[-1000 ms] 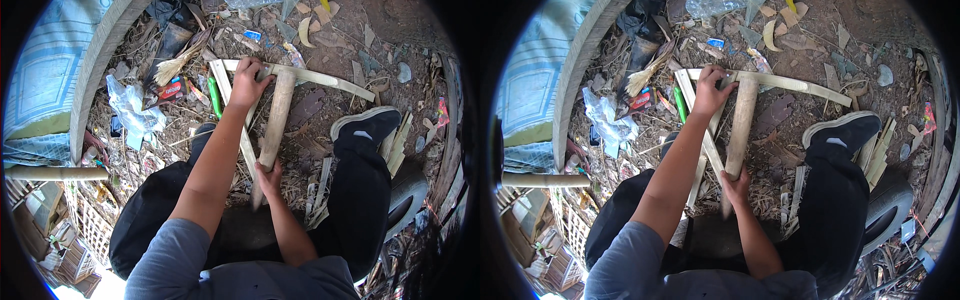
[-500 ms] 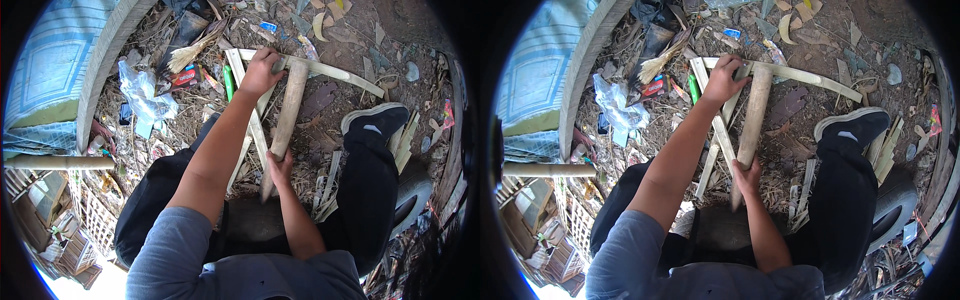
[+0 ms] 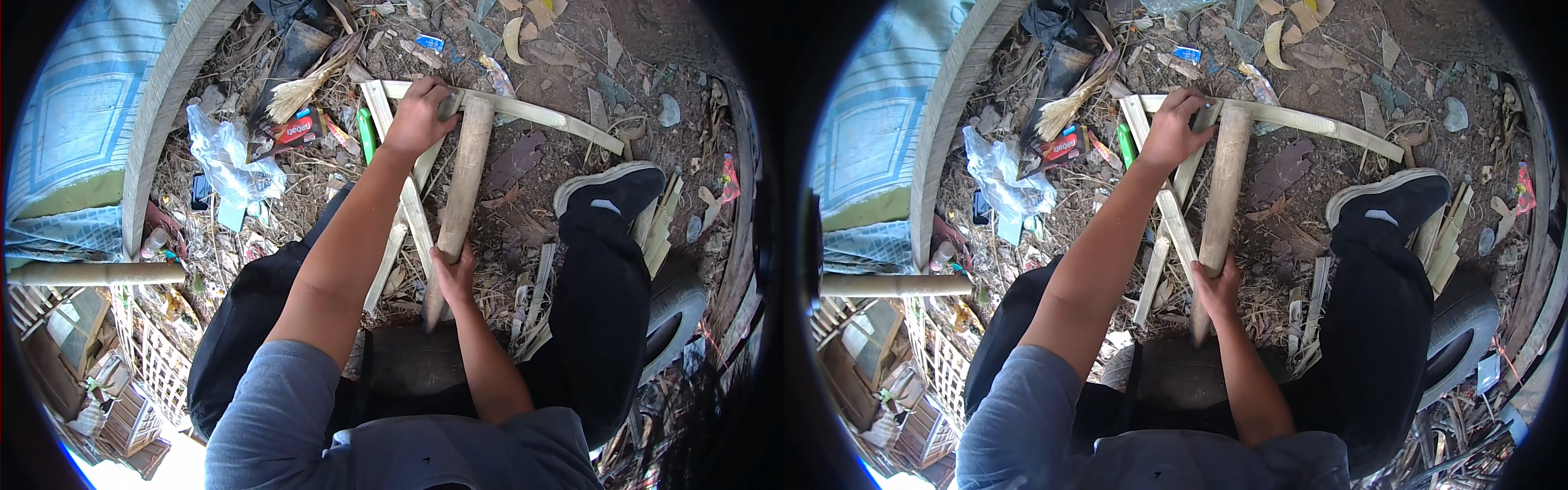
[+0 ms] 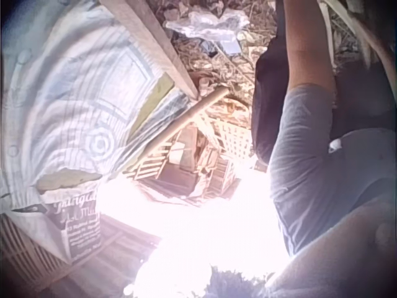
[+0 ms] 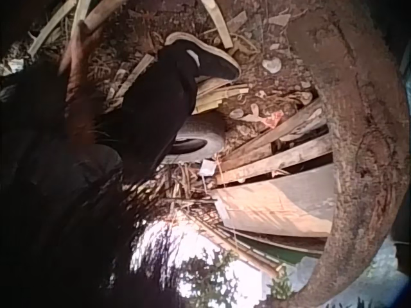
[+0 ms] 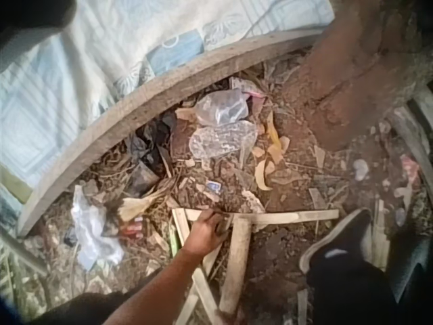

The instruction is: The person peels thin strips from a bamboo pole by hand and with a knife. They handle various bamboo strips and a larger bamboo segment while sitting on a tire in an outdoor area.

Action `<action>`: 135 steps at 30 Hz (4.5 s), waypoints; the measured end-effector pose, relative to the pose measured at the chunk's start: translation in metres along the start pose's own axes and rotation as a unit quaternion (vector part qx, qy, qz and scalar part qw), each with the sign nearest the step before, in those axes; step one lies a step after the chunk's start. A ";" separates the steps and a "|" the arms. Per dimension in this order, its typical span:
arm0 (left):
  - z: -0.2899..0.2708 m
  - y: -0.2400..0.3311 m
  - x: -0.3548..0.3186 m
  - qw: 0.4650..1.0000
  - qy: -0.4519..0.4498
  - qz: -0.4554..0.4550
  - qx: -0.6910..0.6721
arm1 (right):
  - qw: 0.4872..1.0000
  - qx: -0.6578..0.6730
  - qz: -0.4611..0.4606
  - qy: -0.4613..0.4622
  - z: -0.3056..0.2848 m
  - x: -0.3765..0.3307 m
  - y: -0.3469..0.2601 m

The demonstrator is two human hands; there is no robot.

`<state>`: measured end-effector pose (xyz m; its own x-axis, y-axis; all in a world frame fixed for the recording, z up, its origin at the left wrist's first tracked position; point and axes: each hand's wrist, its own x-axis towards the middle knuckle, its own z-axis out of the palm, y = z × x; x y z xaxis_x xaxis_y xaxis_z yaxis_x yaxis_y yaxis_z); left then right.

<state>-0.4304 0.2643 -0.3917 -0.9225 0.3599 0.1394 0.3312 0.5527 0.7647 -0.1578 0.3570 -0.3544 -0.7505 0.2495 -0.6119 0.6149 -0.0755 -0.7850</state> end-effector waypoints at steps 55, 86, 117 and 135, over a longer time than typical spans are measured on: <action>-0.001 0.004 -0.008 0.995 0.058 -0.020 0.073 | 0.997 0.001 -0.049 0.062 -0.026 0.058 -0.083; 0.029 0.007 -0.005 0.977 0.184 -0.102 0.026 | 0.916 -0.369 -0.156 0.008 -0.042 0.127 -0.102; 0.029 0.001 -0.014 0.977 0.180 -0.101 0.047 | 0.926 -0.290 -0.241 0.003 -0.033 0.108 -0.123; 0.030 -0.001 -0.007 0.959 0.200 -0.192 -0.053 | 0.933 -0.322 -0.162 0.004 -0.057 0.085 -0.123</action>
<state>-0.4185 0.2838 -0.4121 -0.9819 -0.1834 0.0483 -0.0508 0.4997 0.8647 -0.2836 0.4425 -0.3046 -0.9218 0.1664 -0.3502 0.3765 0.5996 -0.7062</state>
